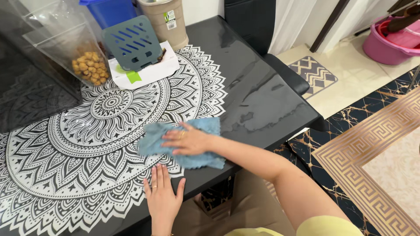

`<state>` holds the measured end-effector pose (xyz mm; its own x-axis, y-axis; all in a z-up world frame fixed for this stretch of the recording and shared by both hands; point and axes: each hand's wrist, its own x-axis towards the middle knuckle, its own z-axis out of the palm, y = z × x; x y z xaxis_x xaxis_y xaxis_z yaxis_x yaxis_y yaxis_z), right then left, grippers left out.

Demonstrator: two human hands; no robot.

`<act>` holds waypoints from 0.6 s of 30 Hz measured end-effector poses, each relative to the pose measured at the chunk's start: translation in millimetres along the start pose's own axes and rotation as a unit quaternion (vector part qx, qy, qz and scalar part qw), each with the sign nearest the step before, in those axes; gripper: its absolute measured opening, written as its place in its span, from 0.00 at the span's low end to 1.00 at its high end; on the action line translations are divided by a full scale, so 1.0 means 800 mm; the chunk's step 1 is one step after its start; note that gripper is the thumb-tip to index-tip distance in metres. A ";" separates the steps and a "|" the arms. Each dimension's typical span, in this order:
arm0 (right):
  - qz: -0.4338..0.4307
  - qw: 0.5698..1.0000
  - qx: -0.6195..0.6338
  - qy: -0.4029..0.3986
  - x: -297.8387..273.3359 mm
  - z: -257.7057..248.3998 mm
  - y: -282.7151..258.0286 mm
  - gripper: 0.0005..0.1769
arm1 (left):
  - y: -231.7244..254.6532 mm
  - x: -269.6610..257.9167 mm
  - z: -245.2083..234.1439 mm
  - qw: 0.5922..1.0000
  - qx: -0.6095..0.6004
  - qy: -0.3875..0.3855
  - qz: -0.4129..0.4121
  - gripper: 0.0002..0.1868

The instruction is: The person wipes a black dining table with a blue cloth, cleaning around a decorative placemat and various items. They lift the placemat to clean the surface underneath and wipe the table edges and legs.

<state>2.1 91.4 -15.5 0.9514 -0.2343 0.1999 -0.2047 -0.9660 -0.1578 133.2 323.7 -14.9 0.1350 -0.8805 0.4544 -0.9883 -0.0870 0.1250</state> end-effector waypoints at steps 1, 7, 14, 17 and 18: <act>0.026 1.000 -0.008 0.010 -0.008 0.004 0.030 0.34 | 0.001 0.003 0.003 1.000 0.002 -0.004 -0.001 0.42; 0.283 0.945 -0.149 0.070 -0.108 -0.001 0.232 0.30 | 0.005 0.012 0.006 1.000 0.010 -0.016 -0.001 0.44; 0.467 0.848 -0.200 0.152 -0.271 -0.032 0.338 0.33 | 0.006 0.011 0.012 0.999 0.020 -0.033 -0.002 0.46; 0.439 0.869 -0.196 0.119 -0.285 -0.034 0.294 0.35 | 0.008 0.017 0.016 0.999 0.017 -0.050 -0.007 0.47; 0.421 0.889 -0.153 0.093 -0.292 -0.044 0.279 0.36 | 0.009 0.021 0.017 0.998 0.016 -0.059 -0.009 0.48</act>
<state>-274.2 -73.2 -63.5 0.3827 -0.8749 0.2968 -0.9064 -0.4177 -0.0625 127.6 302.0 -18.4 0.1447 -0.9274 0.3451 -0.9879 -0.1159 0.1028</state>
